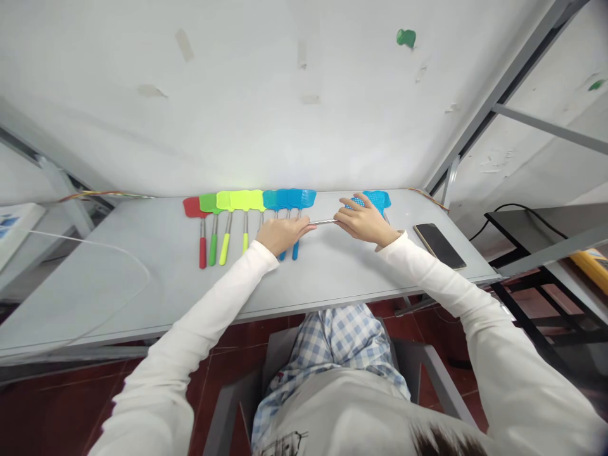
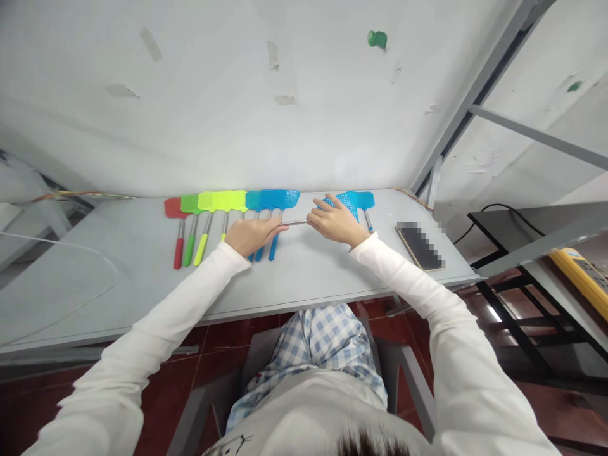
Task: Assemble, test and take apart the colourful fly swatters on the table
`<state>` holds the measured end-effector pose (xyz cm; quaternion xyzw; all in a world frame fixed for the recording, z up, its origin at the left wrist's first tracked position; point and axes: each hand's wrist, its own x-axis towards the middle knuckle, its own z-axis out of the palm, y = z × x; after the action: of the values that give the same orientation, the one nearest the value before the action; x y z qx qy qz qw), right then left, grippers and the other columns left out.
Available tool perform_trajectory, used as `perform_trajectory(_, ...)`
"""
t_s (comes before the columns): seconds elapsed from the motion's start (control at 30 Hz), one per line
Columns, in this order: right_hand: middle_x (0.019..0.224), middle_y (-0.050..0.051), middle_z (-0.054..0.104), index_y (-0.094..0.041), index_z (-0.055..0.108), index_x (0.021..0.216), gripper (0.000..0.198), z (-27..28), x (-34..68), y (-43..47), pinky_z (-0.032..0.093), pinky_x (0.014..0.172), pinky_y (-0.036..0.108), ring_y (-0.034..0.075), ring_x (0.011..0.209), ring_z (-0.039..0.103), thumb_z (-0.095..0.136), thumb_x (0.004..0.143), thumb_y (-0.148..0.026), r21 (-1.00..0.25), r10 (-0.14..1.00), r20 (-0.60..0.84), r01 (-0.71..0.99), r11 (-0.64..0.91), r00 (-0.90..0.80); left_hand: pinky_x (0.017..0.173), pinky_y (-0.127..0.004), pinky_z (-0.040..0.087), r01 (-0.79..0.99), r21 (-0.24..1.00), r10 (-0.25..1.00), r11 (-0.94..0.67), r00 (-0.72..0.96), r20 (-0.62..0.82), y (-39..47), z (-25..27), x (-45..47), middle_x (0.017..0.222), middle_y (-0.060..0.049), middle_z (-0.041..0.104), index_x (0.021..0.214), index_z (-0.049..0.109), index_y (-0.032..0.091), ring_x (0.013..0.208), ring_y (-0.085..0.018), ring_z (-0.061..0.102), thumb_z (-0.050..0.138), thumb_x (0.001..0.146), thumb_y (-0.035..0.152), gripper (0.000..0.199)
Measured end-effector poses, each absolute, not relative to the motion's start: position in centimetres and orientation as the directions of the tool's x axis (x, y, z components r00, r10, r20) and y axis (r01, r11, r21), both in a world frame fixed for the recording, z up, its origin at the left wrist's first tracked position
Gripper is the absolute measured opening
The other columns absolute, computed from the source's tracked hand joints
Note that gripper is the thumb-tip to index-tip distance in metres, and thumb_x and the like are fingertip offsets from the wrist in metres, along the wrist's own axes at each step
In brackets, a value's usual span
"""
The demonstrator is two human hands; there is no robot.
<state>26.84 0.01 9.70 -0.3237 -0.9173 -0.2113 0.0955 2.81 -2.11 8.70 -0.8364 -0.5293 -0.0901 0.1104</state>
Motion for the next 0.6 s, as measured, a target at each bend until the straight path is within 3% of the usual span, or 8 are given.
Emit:
perform_trajectory(0.27,0.113,0.01,0.065,-0.021,0.059,0.112,0.036,8.9,34.1,2.2,0.029,0.104,0.046,0.024,0.133,0.041,0.026,0.097,-0.019,0.294,0.671,0.332,0.749,0.594,-0.663,0.06,-0.029,0.034,0.911,-0.177,0.903,-0.373,0.4,0.159,-2.8,8.5,-2.2,0.079,-0.01,0.07,0.095,0.064,0.022,0.069,-0.023,0.062,0.022,0.096,0.054,0.053)
perform_trajectory(0.4,0.102,0.012,0.066,-0.018,0.06,0.102,0.034,9.3,33.4,1.4,0.028,0.104,0.046,0.026,0.131,0.042,0.026,0.098,-0.02,0.335,0.679,0.384,0.78,0.528,-0.625,0.058,-0.027,0.034,0.919,-0.17,0.906,-0.355,0.383,0.18,-2.3,9.2,-2.8,0.079,-0.008,0.07,0.094,0.063,0.022,0.07,-0.022,0.063,0.023,0.096,0.054,0.051)
perform_trajectory(0.5,0.088,0.012,0.066,-0.015,0.06,0.093,0.037,9.9,30.6,0.2,0.034,0.096,0.042,0.027,0.11,0.056,0.026,0.099,-0.027,0.365,0.699,0.319,0.763,0.533,-0.64,0.065,-0.029,0.039,0.893,-0.107,0.861,-0.437,0.45,0.237,-1.5,9.9,-1.3,0.089,-0.008,0.069,0.106,0.062,0.021,0.081,-0.022,0.063,0.027,0.097,0.047,0.044)
perform_trajectory(0.6,0.09,0.013,0.065,-0.012,0.058,0.1,0.046,10.8,27.6,-0.8,0.038,0.075,0.035,0.023,0.083,0.062,0.016,0.101,-0.029,0.364,0.761,0.237,0.781,0.507,-0.605,0.076,-0.032,0.041,0.847,-0.114,0.8,-0.519,0.529,0.283,-1.1,10.5,1.4,0.1,-0.012,0.066,0.115,0.058,0.015,0.091,-0.023,0.062,0.026,0.098,0.033,0.04)
